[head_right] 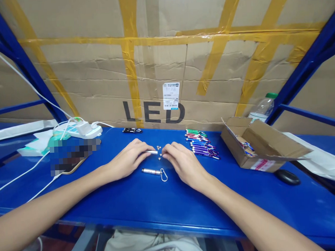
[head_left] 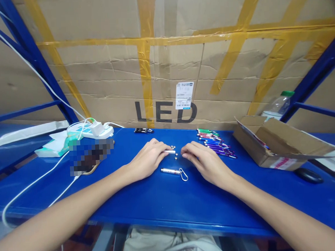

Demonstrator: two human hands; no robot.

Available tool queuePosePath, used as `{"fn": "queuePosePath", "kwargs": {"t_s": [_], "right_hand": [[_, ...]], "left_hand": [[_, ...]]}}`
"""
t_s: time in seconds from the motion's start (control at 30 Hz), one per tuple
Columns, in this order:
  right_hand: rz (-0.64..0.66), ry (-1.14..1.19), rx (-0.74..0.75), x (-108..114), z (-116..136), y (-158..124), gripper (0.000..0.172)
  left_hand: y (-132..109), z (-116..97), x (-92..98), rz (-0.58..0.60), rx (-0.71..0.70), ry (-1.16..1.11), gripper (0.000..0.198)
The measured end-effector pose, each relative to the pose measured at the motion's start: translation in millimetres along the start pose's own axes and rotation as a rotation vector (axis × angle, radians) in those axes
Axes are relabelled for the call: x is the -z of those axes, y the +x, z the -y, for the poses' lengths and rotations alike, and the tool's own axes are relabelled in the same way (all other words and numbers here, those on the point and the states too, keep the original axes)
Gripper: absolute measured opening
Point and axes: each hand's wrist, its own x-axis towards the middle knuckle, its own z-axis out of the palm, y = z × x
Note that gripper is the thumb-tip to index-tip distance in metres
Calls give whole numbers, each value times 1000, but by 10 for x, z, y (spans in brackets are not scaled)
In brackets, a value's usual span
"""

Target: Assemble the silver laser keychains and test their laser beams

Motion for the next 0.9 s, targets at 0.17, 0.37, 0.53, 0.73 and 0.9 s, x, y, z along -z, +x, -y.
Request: {"fn": "queuePosePath", "kwargs": {"t_s": [0.17, 0.37, 0.53, 0.73, 0.9], "right_hand": [[-49, 4, -7, 21, 25, 4, 18], [-106, 62, -5, 10, 28, 2, 17], [-133, 156, -23, 17, 53, -2, 8], [-76, 173, 70, 39, 88, -11, 16], [-67, 211, 82, 29, 82, -6, 18]], "left_hand": [[-13, -10, -25, -63, 62, -106, 23], [10, -82, 4, -6, 113, -375, 18], [17, -107, -28, 39, 131, -495, 16], [27, -60, -107, 70, 125, -645, 21], [29, -57, -135, 76, 93, -648, 20]]}}
